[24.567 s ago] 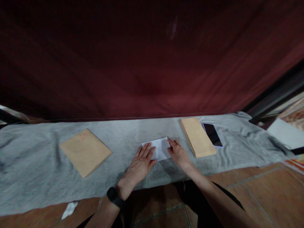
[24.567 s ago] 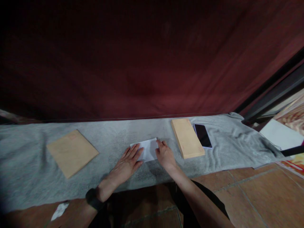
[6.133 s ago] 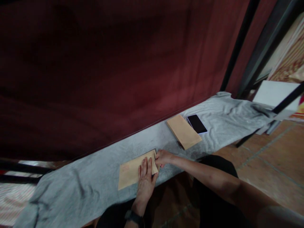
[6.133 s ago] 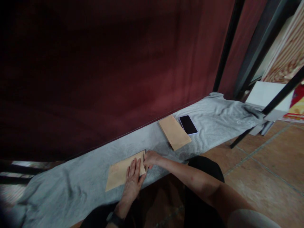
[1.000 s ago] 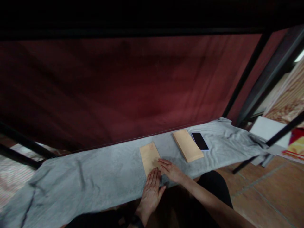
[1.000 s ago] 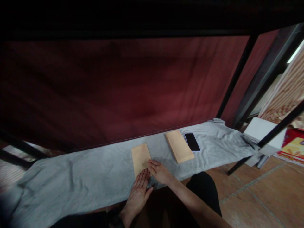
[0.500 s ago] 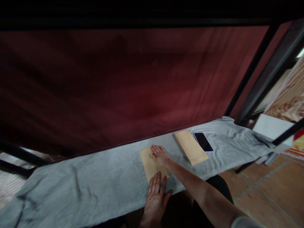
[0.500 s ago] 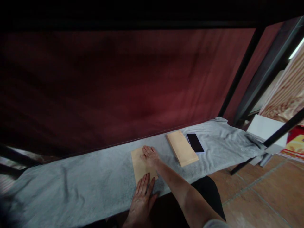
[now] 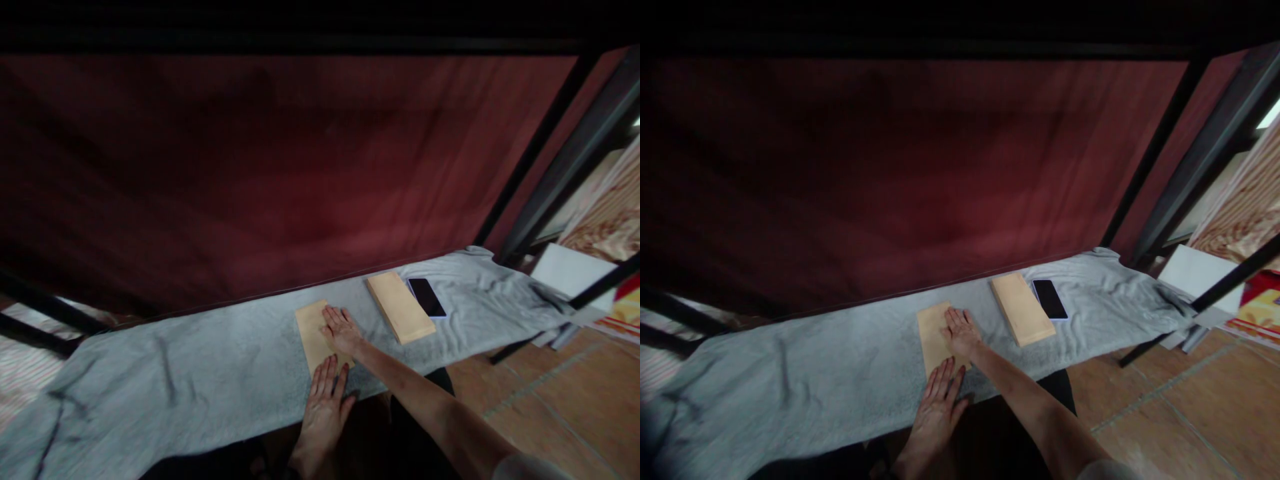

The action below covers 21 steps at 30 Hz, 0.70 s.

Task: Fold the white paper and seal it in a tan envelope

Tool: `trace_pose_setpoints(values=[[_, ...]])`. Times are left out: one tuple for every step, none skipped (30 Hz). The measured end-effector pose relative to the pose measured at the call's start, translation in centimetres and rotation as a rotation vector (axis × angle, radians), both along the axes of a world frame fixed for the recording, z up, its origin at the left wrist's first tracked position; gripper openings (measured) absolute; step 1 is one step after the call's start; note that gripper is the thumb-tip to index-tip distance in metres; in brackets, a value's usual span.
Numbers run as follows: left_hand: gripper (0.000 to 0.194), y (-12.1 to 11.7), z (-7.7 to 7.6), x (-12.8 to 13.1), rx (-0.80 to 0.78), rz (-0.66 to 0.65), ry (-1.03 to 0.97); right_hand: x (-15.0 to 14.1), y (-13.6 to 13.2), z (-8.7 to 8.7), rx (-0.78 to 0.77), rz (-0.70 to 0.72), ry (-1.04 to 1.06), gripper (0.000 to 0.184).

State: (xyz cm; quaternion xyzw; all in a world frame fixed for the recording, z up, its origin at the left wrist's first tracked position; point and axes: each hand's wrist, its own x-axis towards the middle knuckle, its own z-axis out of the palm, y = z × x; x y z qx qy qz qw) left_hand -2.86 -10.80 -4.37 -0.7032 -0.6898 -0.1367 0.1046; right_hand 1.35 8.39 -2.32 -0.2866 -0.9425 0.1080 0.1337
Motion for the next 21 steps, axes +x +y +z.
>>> trace_pose_setpoints(values=[[0.064,0.0,0.1,0.0,-0.001,0.002,-0.003,0.5,-0.2,-0.1,0.01,0.025,-0.008,0.055],[0.063,-0.1,0.2,0.0,-0.001,0.002,-0.007,1.1,-0.5,-0.2,0.022,0.048,-0.016,0.055],[0.062,-0.1,0.2,0.0,0.0,-0.001,-0.011,1.7,-0.8,-0.3,0.034,0.066,-0.024,0.055],[0.062,-0.2,0.3,0.0,0.0,-0.007,-0.015,2.4,-1.1,-0.4,0.043,0.082,-0.03,0.055],[0.061,-0.2,0.4,-0.1,0.001,-0.014,-0.017,3.1,-1.4,-0.4,0.051,0.097,-0.034,0.055],[0.06,-0.2,0.4,-0.1,0.001,-0.021,-0.019,3.8,-1.7,-0.5,0.057,0.113,-0.037,0.055],[0.06,-0.2,0.5,-0.2,0.0,-0.026,-0.021,4.6,-2.1,-0.5,0.063,0.13,-0.037,0.054],[0.06,-0.3,0.5,-0.2,-0.002,-0.029,-0.024,5.3,-2.4,-0.4,0.067,0.147,-0.037,0.054],[0.06,-0.3,0.5,-0.2,-0.006,-0.032,-0.028,6.0,-2.8,-0.4,0.07,0.166,-0.036,0.053],[0.061,-0.3,0.5,-0.3,-0.011,-0.033,-0.033,6.8,-3.1,-0.3,0.071,0.183,-0.034,0.052],[0.061,-0.3,0.5,-0.3,-0.017,-0.032,-0.037,7.5,-3.5,-0.2,0.072,0.197,-0.034,0.052],[0.062,-0.4,0.5,-0.3,-0.023,-0.029,-0.04,8.2,-4.0,-0.1,0.072,0.205,-0.035,0.052],[0.062,-0.4,0.4,-0.2,-0.027,-0.025,-0.041,8.9,-4.4,0.0,0.071,0.211,-0.036,0.052],[0.062,-0.5,0.4,-0.2,-0.029,-0.019,-0.04,9.6,-5.0,0.0,0.07,0.217,-0.036,0.052],[0.062,-0.6,0.4,-0.1,-0.028,-0.012,-0.038,10.2,-5.5,0.0,0.068,0.221,-0.032,0.051],[0.061,-0.7,0.3,-0.1,-0.024,-0.003,-0.035,10.7,-6.1,0.0,0.066,0.224,-0.024,0.052],[0.061,-0.9,0.3,0.0,-0.018,0.005,-0.03,11.2,-6.7,-0.1,0.063,0.225,-0.013,0.052],[0.06,-1.0,0.3,0.0,-0.013,0.016,-0.025,11.6,-7.1,-0.1,0.055,0.224,-0.001,0.052],[0.058,-1.1,0.3,0.1,-0.008,0.03,-0.018,11.9,-7.4,0.0,0.039,0.225,0.009,0.052],[0.057,-1.2,0.3,0.1,-0.004,0.046,-0.008,12.0,-7.4,0.2,0.012,0.228,0.022,0.051],[0.055,-1.1,0.3,0.2,-0.004,0.06,0.007,12.1,-7.2,0.5,-0.031,0.223,0.046,0.048]])
